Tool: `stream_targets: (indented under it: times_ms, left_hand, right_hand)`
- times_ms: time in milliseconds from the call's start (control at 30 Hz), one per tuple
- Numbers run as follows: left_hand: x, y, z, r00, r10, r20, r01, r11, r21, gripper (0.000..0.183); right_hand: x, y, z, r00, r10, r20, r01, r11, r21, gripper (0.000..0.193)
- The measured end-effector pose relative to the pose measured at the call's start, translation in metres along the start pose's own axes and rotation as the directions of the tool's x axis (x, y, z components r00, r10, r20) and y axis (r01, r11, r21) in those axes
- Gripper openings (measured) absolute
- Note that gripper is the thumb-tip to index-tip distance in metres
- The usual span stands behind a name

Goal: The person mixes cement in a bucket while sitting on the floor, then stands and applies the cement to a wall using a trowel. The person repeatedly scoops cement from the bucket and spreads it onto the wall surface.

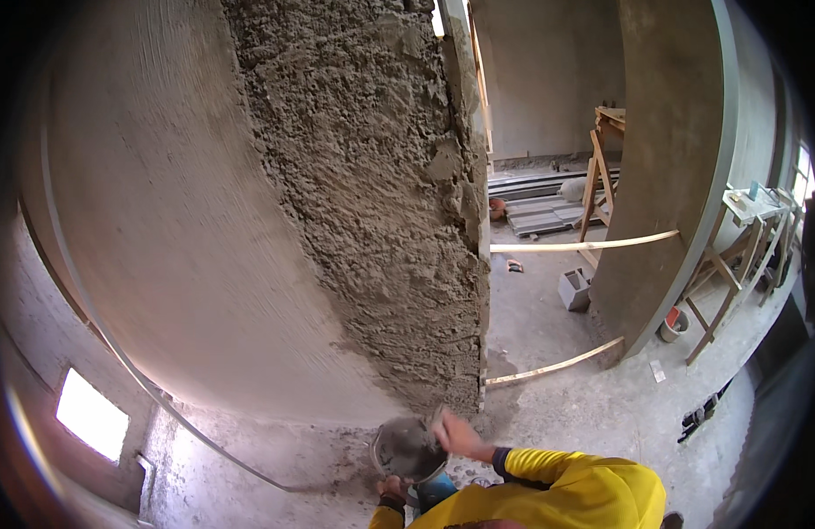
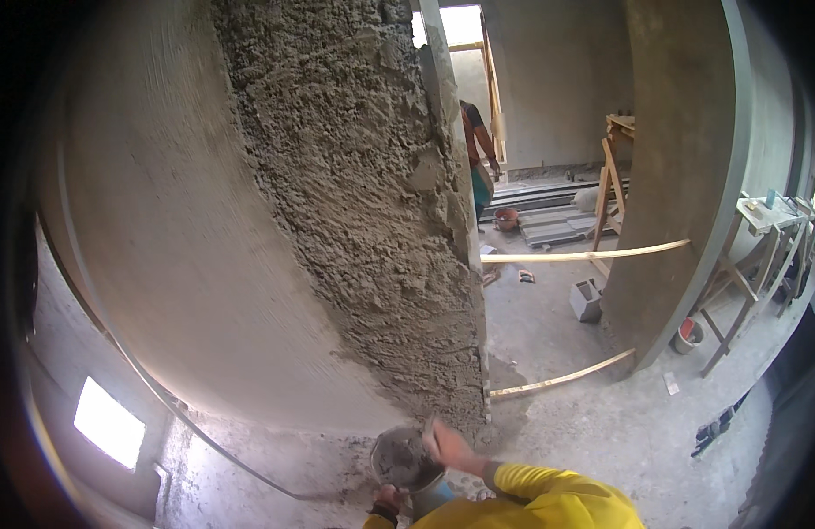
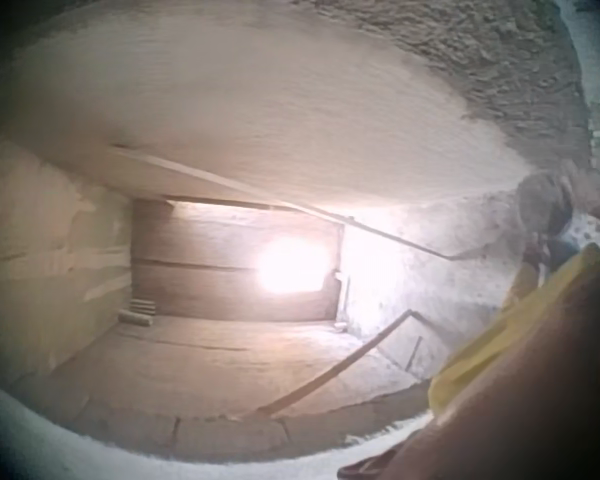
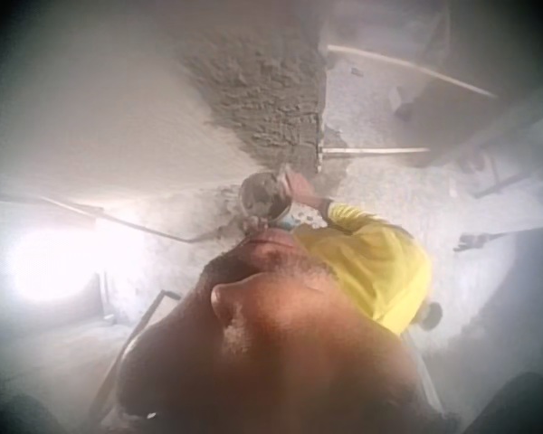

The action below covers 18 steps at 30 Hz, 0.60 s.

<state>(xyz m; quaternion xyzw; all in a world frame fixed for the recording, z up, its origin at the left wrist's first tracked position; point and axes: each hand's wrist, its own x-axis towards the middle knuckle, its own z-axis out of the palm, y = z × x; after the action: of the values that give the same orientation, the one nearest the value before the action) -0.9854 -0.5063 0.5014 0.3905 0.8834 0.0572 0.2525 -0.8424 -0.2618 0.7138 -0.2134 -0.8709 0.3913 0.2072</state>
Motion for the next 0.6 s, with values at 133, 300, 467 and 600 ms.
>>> stream_targets:
  times_ms: [133,300,467,600]
  left_hand:
    - [-0.002,-0.004,0.004,0.999,0.0,-0.052,-0.001,1.0,-0.006,0.03]
    - [-0.012,-0.009,0.021,0.988,0.018,-0.151,-0.059,0.959,-0.276,0.023]
    - [-0.019,-0.003,0.011,0.971,0.109,-0.211,-0.173,0.935,-0.311,0.019]
    - [-0.02,0.055,-0.037,0.951,-0.308,-0.006,0.175,0.557,-0.812,0.017]
  right_hand:
    - [-0.039,0.059,0.041,0.816,0.189,0.546,0.113,0.875,-0.471,0.038]
    - [0.009,0.092,0.045,0.824,-0.244,0.511,0.566,0.337,-0.752,0.028]
    - [0.005,0.097,0.094,0.578,-0.365,0.73,0.816,0.271,-0.51,0.019]
    - [-0.004,0.097,0.094,0.675,-0.265,0.688,0.704,0.508,-0.495,0.018]
